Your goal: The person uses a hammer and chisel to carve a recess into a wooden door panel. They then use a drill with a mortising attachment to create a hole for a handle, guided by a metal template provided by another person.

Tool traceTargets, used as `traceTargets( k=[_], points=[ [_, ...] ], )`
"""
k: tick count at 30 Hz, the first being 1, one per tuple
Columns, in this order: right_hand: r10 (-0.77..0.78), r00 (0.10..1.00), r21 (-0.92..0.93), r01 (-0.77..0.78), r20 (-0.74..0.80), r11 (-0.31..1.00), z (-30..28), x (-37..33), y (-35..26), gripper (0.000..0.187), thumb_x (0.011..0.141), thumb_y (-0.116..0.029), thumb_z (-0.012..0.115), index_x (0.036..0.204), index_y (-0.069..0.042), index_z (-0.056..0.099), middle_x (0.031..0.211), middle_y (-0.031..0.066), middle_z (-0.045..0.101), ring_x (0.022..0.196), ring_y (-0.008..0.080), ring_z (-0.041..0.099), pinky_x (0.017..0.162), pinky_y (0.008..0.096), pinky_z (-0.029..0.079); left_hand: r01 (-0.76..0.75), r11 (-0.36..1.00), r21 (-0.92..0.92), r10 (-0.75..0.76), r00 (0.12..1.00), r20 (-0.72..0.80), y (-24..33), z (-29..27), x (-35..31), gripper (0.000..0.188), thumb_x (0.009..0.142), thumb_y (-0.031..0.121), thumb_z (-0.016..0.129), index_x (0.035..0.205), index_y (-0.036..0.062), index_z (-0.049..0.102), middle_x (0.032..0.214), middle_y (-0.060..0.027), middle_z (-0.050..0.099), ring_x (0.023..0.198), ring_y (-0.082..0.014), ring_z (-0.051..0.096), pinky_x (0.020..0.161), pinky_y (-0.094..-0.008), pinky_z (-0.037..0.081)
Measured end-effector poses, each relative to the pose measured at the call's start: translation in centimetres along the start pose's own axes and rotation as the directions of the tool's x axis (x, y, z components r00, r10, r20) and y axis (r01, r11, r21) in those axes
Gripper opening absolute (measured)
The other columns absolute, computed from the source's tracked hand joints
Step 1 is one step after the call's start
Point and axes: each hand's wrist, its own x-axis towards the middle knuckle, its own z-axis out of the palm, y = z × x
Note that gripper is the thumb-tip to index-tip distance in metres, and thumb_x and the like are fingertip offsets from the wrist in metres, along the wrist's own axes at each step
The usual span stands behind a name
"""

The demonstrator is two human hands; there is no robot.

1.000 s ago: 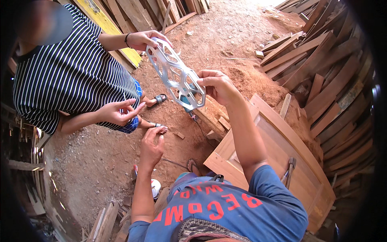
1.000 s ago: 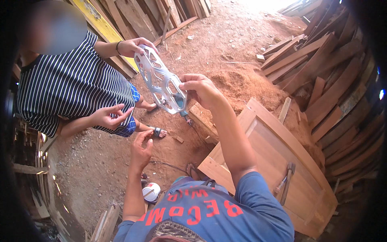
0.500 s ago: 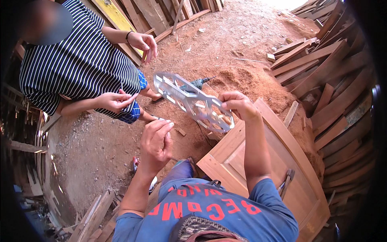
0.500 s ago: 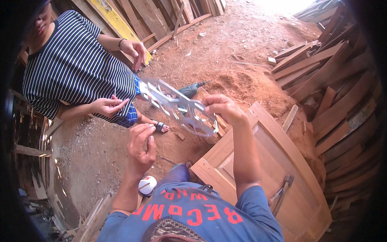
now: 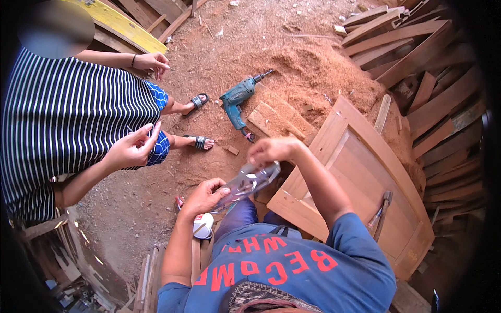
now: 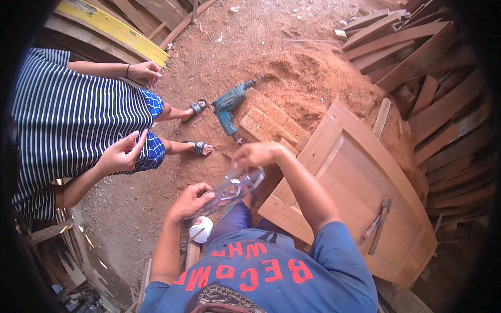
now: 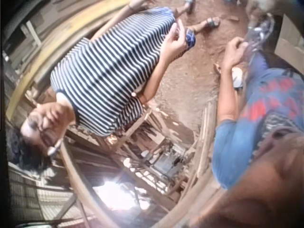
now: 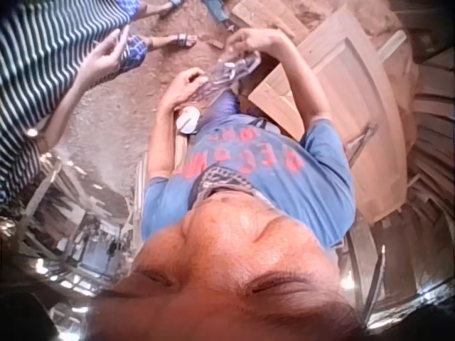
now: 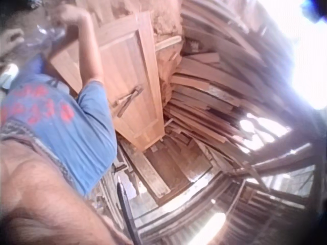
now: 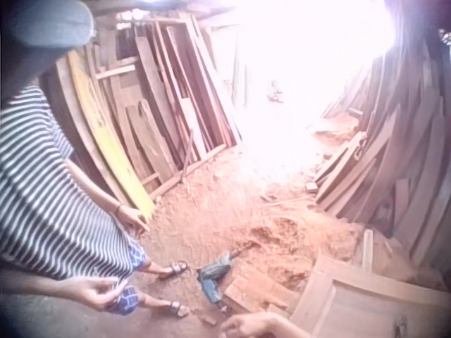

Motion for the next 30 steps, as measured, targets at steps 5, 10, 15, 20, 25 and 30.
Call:
traceTargets(
  k=[5,10,15,20,25,30],
  points=[
    [0.090,0.546,-0.107,-0.318,-0.833,0.942,-2.0,12.4,4.9,0.083,0.094,-0.053,0.083,0.147,0.002,0.053,0.139,0.0262,0.067,0.129,0.0408,0.067,0.108,0.0523,0.056,0.024,0.965,-0.261,-0.072,0.982,-0.176,-6.4,-2.4,-0.1,0.017,0.110,0.019,0.074,0.111,0.0029,0.071,0.098,0.0011,0.073,0.085,-0.0049,0.064,0.074,-0.0250,0.053],
    [0.204,0.256,0.005,-0.612,-0.945,0.791,-1.5,19.9,6.1,0.091,0.086,-0.048,0.091,0.150,-0.003,0.044,0.139,0.0221,0.062,0.139,0.0392,0.057,0.112,0.0589,0.051,0.009,0.948,-0.319,-0.103,0.955,-0.279,-9.0,-2.8,-1.7,0.020,0.110,0.024,0.075,0.112,0.0046,0.069,0.091,0.0033,0.071,0.078,-0.0045,0.063,0.069,-0.0246,0.053],
    [0.038,0.178,-0.099,-0.697,-0.983,0.710,-1.4,22.9,8.9,0.089,0.085,-0.030,0.087,0.156,0.001,0.043,0.127,0.0186,0.068,0.123,0.0367,0.067,0.103,0.0515,0.053,0.039,0.925,-0.378,-0.154,0.948,-0.278,-13.3,-2.3,-2.7,0.020,0.108,0.025,0.077,0.111,0.0068,0.070,0.092,0.0030,0.074,0.078,-0.0053,0.064,0.072,-0.0242,0.052],
    [-0.039,0.247,-0.194,-0.642,-0.968,0.742,-1.7,21.5,7.5,0.080,0.084,-0.017,0.081,0.150,0.009,0.045,0.110,0.0251,0.075,0.103,0.0419,0.075,0.099,0.0571,0.052,0.007,0.905,-0.426,-0.134,0.954,-0.268,-16.0,-1.9,-3.1,0.018,0.109,0.023,0.076,0.112,0.0071,0.070,0.093,0.0035,0.074,0.079,-0.0053,0.064,0.073,-0.0247,0.051],
    [-0.144,0.211,-0.243,-0.583,-0.967,0.776,-2.3,16.9,6.1,0.070,0.088,-0.017,0.077,0.146,0.007,0.047,0.104,0.0246,0.076,0.098,0.0441,0.076,0.097,0.0566,0.053,0.031,0.918,-0.395,-0.117,0.974,-0.194,-17.8,-3.2,-1.7,0.015,0.109,0.021,0.076,0.113,0.0077,0.070,0.094,0.0035,0.073,0.079,-0.0051,0.063,0.071,-0.0245,0.050],
    [-0.262,0.124,-0.290,-0.450,-0.957,0.844,3.8,6.4,3.7,0.071,0.088,-0.014,0.080,0.148,-0.001,0.044,0.104,0.0206,0.076,0.097,0.0394,0.077,0.090,0.0533,0.051,0.001,0.956,-0.294,-0.063,0.977,-0.204,-18.6,-4.1,0.2,0.014,0.109,0.021,0.076,0.112,0.0089,0.070,0.088,0.0074,0.069,0.074,-0.0032,0.059,0.067,-0.0222,0.047]
  ],
)
